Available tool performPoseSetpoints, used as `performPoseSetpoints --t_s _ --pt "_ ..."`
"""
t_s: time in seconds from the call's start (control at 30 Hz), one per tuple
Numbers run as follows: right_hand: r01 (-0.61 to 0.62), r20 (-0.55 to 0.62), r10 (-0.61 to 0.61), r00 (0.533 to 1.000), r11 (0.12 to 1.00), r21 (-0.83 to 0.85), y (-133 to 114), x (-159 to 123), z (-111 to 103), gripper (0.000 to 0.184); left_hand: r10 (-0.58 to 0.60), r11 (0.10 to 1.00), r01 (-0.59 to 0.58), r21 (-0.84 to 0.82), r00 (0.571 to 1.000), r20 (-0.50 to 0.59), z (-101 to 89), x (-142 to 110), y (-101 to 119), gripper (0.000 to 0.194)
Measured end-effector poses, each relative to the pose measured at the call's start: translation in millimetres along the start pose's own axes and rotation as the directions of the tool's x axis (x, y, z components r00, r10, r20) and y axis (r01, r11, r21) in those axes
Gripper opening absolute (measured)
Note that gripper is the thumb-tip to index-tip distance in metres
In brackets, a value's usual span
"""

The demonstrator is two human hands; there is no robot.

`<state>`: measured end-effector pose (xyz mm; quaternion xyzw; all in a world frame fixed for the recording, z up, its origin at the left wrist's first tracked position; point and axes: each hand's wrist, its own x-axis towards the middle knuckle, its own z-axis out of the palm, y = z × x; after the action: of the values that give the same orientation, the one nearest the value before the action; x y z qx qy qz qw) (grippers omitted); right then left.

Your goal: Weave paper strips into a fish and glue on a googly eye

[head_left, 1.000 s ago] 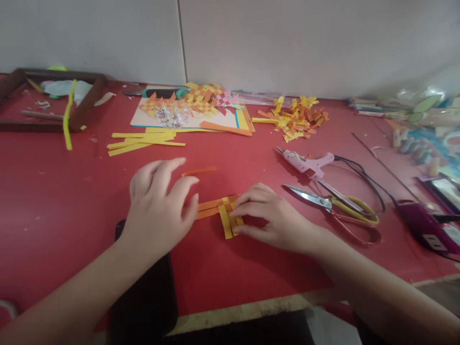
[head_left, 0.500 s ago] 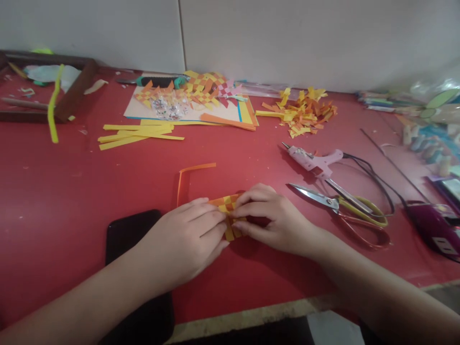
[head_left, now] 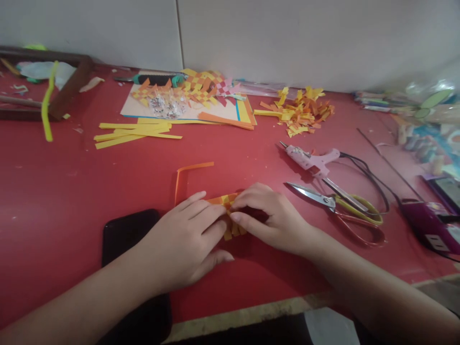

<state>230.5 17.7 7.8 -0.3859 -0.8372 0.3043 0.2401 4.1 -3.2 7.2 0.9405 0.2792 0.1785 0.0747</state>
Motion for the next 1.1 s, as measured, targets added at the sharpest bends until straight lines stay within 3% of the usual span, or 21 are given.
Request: performPoseSetpoints --t_s 0.13,0.43,0.77,0.9,1.1 --pt "0.003 0.01 -0.004 1.0 0.999 0.043 3 -2 -2 0.026 -0.006 1.0 0.006 0.009 1.0 0.005 2.7 -1 -1 0.045" --pt "0.128 -0.015 -0.128 0.992 0.991 0.029 7 -3 -6 0.029 0.016 1.0 -0.016 0.021 1.0 -0.014 5.6 -3 -3 0.049" --pt "0.236 -0.052 -0.247 0.968 0.958 -0.161 7 -3 -1 0.012 -0.033 0.998 0.032 0.054 0.999 0.02 6.4 -2 0 0.049" --pt "0.263 -0.066 -0.283 0.957 0.94 -0.219 4 -6 1 0.018 -0.047 0.998 0.046 0.04 0.999 0.009 6.5 -2 -1 0.049" --pt "0.23 -0.009 -0.247 0.969 0.917 -0.326 0 -10 4 0.018 -0.058 0.998 0.058 -0.003 0.998 -0.027 6.4 -4 -1 0.052"
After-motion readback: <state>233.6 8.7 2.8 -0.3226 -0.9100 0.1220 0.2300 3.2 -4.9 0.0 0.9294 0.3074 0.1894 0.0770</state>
